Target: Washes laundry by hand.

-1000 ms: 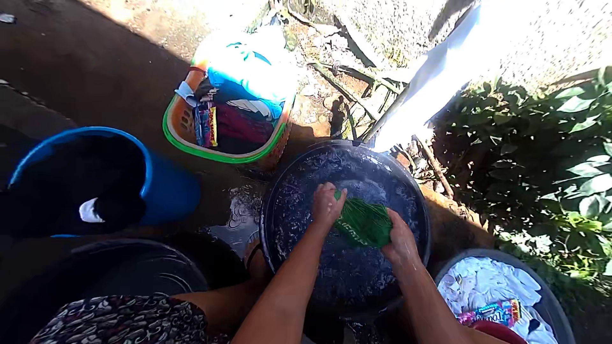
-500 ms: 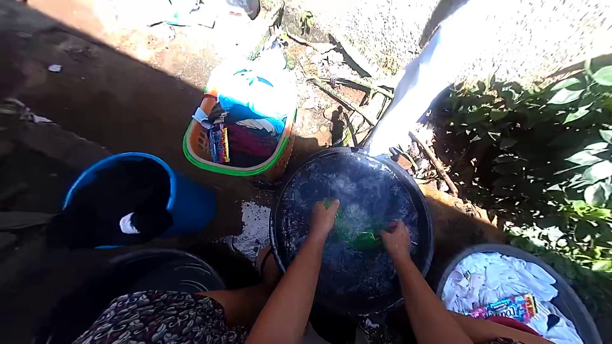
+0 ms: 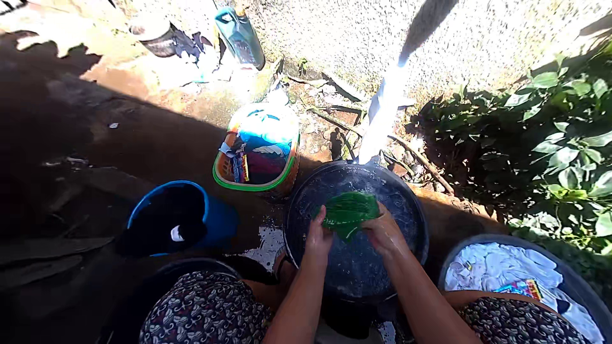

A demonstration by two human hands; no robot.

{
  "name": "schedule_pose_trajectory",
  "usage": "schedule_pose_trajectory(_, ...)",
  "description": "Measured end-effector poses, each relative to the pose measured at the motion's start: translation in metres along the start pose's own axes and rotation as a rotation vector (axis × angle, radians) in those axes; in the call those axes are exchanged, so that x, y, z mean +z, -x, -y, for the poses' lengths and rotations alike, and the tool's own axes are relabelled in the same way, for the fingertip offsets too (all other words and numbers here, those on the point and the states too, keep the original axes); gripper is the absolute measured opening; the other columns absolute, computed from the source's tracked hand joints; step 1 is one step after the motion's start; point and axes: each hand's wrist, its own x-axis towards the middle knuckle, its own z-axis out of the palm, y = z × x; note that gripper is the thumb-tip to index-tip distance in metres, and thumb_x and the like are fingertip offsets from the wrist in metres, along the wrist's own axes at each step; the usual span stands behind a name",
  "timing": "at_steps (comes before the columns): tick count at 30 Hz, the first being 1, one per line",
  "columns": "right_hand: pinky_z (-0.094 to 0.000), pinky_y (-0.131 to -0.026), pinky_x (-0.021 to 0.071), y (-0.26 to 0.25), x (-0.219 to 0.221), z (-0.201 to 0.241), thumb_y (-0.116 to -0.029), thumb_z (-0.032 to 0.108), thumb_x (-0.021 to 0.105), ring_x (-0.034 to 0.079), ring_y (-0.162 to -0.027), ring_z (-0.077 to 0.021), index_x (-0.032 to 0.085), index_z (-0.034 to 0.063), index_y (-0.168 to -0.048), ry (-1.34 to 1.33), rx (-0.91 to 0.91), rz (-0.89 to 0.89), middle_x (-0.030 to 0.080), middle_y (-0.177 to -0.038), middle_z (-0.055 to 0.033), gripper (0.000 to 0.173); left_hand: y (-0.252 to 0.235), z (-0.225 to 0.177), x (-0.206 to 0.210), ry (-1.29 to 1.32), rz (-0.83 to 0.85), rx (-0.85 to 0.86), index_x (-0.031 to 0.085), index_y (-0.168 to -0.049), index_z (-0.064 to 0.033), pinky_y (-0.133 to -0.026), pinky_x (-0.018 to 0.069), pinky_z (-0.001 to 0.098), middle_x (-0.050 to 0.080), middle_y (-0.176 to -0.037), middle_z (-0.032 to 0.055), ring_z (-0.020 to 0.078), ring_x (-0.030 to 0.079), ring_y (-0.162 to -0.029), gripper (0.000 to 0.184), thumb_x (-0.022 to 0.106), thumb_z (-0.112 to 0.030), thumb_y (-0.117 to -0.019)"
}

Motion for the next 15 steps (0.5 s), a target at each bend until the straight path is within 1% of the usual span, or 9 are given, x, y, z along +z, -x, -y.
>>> schedule_pose_trajectory(4,-0.0416,-0.082,0.0613,0.010,-0.004,-0.031,-0.0726,-0.024,0.047,0.071,-0.094,-0.0225,0.040,0.0061,-0.133,-0.432,0.028,0.127,0.068,-0.108,-0.0126,0.068,0.017,0.026,0.008,0.239,0.128,-0.134,0.056,-0.129,-0.0131,-0.083,0.0604,0.0466,0.071,-0.109,0.0112,0.0244,0.071,-0.099,0.063,0.025,-0.062,-0.1053)
schedule_pose_trajectory(6,-0.0430,-0.083,0.0618,0.015,-0.027,-0.044,-0.0716,-0.026,0.053,0.072,-0.096,-0.0245,0.043,0.0075,-0.130,-0.466,0.075,0.123,0.071,-0.108,-0.0131,0.068,0.010,0.021,0.009,0.269,0.195,-0.071,0.059,-0.124,-0.0115,-0.083,0.0611,0.0472,0.073,-0.106,0.0111,0.0244,0.072,-0.098,0.059,0.026,-0.058,-0.1066)
schedule_pose_trajectory(8,-0.0461,-0.084,0.0612,0.023,-0.053,-0.049,-0.0728,-0.021,0.057,0.068,-0.105,-0.0284,0.032,0.0105,-0.147,-0.318,0.143,0.067,0.063,-0.125,-0.0160,0.084,0.001,0.014,0.010,0.099,0.219,0.027,0.055,-0.133,-0.0102,-0.086,0.0600,0.0419,0.071,-0.110,0.0093,0.0203,0.070,-0.100,0.044,0.029,-0.038,-0.1107)
schedule_pose_trajectory(9,-0.0513,-0.085,0.0598,0.025,-0.063,-0.051,-0.0805,-0.010,0.055,0.063,-0.116,-0.0338,0.021,0.0152,-0.157,-0.289,0.205,0.056,0.052,-0.140,-0.0190,0.088,-0.001,0.009,0.015,-0.040,0.198,0.070,0.052,-0.137,-0.0077,-0.086,0.0603,0.0395,0.071,-0.109,0.0100,0.0190,0.070,-0.098,0.037,0.036,-0.026,-0.1100)
schedule_pose_trajectory(10,-0.0571,-0.088,0.0558,0.026,-0.068,-0.051,-0.0956,0.012,0.048,0.056,-0.126,-0.0404,0.011,0.0190,-0.162,-0.302,0.282,0.035,0.040,-0.153,-0.0222,0.076,0.003,0.004,0.022,-0.198,0.160,0.096,0.050,-0.136,-0.0021,-0.083,0.0612,0.0386,0.070,-0.105,0.0126,0.0192,0.071,-0.092,0.032,0.046,-0.015,-0.1067)
schedule_pose_trajectory(11,-0.0604,-0.091,0.0540,0.024,-0.068,-0.050,-0.1070,0.045,0.034,0.052,-0.131,-0.0454,0.007,0.0199,-0.164,-0.322,0.369,0.018,0.031,-0.160,-0.0247,0.068,0.007,-0.001,0.029,-0.361,0.159,0.114,0.049,-0.133,0.0039,-0.082,0.0620,0.0380,0.070,-0.102,0.0152,0.0196,0.071,-0.089,0.036,0.058,-0.007,-0.0997)
schedule_pose_trajectory(12,-0.0614,-0.092,0.0539,0.019,-0.066,-0.048,-0.1004,0.073,0.020,0.051,-0.132,-0.0468,0.006,0.0214,-0.164,-0.334,0.454,0.020,0.031,-0.161,-0.0251,0.083,0.012,-0.002,0.033,-0.515,0.207,0.130,0.053,-0.129,0.0075,-0.084,0.0620,0.0372,0.071,-0.102,0.0162,0.0193,0.072,-0.090,0.042,0.068,-0.005,-0.0918)
schedule_pose_trajectory(14,-0.0590,-0.090,0.0557,0.007,-0.058,-0.049,-0.0868,0.090,0.013,0.061,-0.121,-0.0412,0.030,0.0180,-0.157,-0.396,0.537,0.042,0.053,-0.144,-0.0229,0.102,0.023,0.001,0.033,-0.748,0.383,0.173,0.061,-0.123,0.0058,-0.089,0.0605,0.0336,0.072,-0.103,0.0118,0.0139,0.071,-0.093,0.047,0.078,-0.012,-0.0833)
schedule_pose_trajectory(15,-0.0550,-0.086,0.0587,0.001,-0.052,-0.048,-0.0923,0.084,0.018,0.067,-0.109,-0.0363,0.046,0.0128,-0.145,-0.457,0.515,0.037,0.065,-0.127,-0.0210,0.093,0.027,0.005,0.031,-0.787,0.470,0.208,0.062,-0.124,0.0043,-0.091,0.0592,0.0329,0.072,-0.106,0.0102,0.0125,0.070,-0.097,0.048,0.077,-0.017,-0.0841)
